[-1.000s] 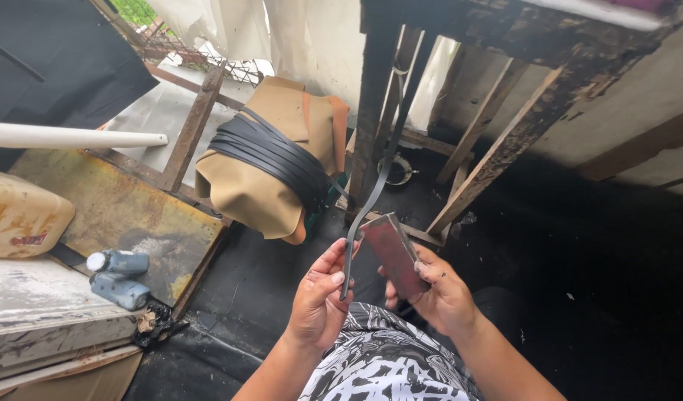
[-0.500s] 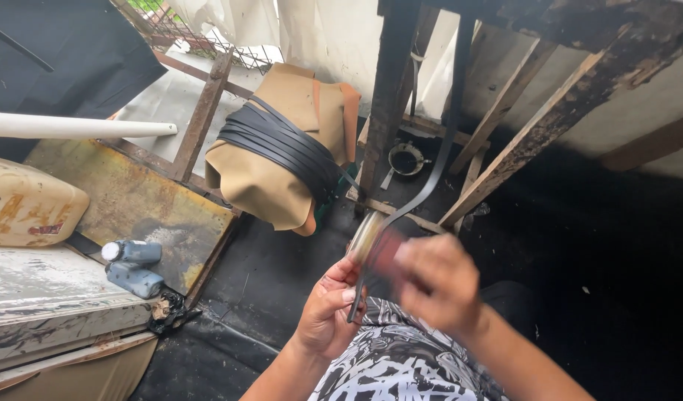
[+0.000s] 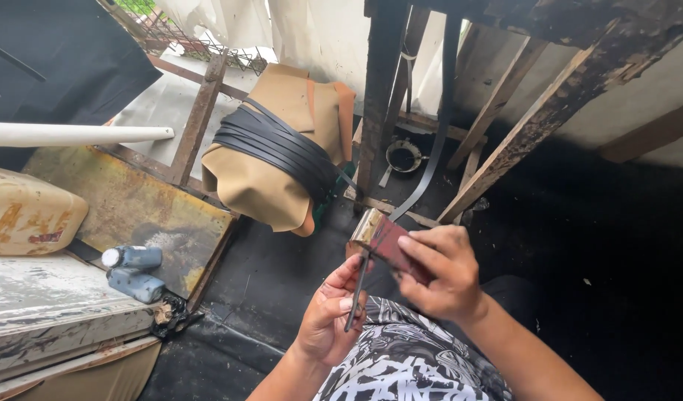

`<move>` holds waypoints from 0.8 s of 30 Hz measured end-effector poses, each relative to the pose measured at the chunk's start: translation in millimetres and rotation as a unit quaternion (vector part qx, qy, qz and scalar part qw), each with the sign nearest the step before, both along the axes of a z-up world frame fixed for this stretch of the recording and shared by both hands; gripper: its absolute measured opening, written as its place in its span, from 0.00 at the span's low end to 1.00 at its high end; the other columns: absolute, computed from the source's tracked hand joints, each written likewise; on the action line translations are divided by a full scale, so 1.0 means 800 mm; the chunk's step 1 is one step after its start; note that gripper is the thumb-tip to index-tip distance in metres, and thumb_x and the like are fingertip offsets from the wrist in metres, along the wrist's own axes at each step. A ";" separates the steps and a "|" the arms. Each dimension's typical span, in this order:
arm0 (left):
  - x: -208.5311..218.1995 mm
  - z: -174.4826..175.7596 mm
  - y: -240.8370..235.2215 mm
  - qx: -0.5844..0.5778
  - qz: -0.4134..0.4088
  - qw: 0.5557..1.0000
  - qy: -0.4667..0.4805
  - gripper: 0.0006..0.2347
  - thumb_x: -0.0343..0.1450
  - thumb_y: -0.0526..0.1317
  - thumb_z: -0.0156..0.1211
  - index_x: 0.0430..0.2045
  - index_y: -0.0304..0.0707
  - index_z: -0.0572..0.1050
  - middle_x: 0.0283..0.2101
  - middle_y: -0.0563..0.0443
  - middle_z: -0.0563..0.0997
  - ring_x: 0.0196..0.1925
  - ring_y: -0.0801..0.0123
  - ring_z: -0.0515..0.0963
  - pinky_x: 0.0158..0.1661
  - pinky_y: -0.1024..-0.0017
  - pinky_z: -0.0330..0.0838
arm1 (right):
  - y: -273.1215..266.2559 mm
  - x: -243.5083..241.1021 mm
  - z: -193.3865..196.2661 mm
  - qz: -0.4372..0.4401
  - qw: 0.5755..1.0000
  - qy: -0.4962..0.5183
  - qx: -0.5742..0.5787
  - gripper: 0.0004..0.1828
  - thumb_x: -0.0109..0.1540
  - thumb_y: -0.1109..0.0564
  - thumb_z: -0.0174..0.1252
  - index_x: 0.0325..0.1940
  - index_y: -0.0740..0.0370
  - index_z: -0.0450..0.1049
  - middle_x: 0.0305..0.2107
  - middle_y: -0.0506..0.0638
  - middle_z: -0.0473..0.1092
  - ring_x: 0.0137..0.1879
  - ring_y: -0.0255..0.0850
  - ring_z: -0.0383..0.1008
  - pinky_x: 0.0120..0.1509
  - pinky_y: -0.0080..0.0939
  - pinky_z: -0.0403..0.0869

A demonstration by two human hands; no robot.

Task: Sanding the edges of long leather strips and hanging them on a line using clothespins.

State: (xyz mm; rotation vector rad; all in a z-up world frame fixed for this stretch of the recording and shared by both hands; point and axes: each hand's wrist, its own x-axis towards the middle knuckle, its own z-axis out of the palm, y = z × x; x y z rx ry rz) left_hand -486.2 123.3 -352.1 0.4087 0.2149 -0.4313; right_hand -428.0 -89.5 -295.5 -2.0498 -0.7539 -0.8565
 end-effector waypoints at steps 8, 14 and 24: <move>-0.004 -0.003 0.003 0.011 0.011 1.000 0.019 0.32 0.58 0.30 0.67 0.61 0.33 0.67 0.62 0.41 0.74 0.28 0.72 0.76 0.22 0.83 0.69 | 0.013 -0.006 0.015 0.043 0.998 -0.042 -0.025 0.20 0.54 0.61 0.57 0.51 0.60 0.74 0.40 0.53 0.74 0.40 0.46 0.72 0.49 0.49 0.69; 0.002 -0.008 0.007 -0.022 0.017 1.000 0.009 0.27 0.63 0.25 0.62 0.60 0.32 0.69 0.59 0.41 0.75 0.22 0.74 0.70 0.22 0.79 0.69 | 0.022 -0.011 0.018 0.084 0.995 -0.037 -0.026 0.17 0.55 0.53 0.59 0.46 0.60 0.78 0.38 0.55 0.75 0.38 0.45 0.75 0.48 0.48 0.69; 0.010 -0.008 0.016 -0.017 0.024 0.999 -0.039 0.31 0.61 0.27 0.66 0.63 0.31 0.67 0.62 0.38 0.74 0.25 0.73 0.73 0.21 0.81 0.73 | 0.013 0.026 0.008 0.047 0.999 0.000 0.008 0.22 0.51 0.61 0.63 0.49 0.60 0.77 0.38 0.54 0.76 0.39 0.45 0.75 0.45 0.47 0.74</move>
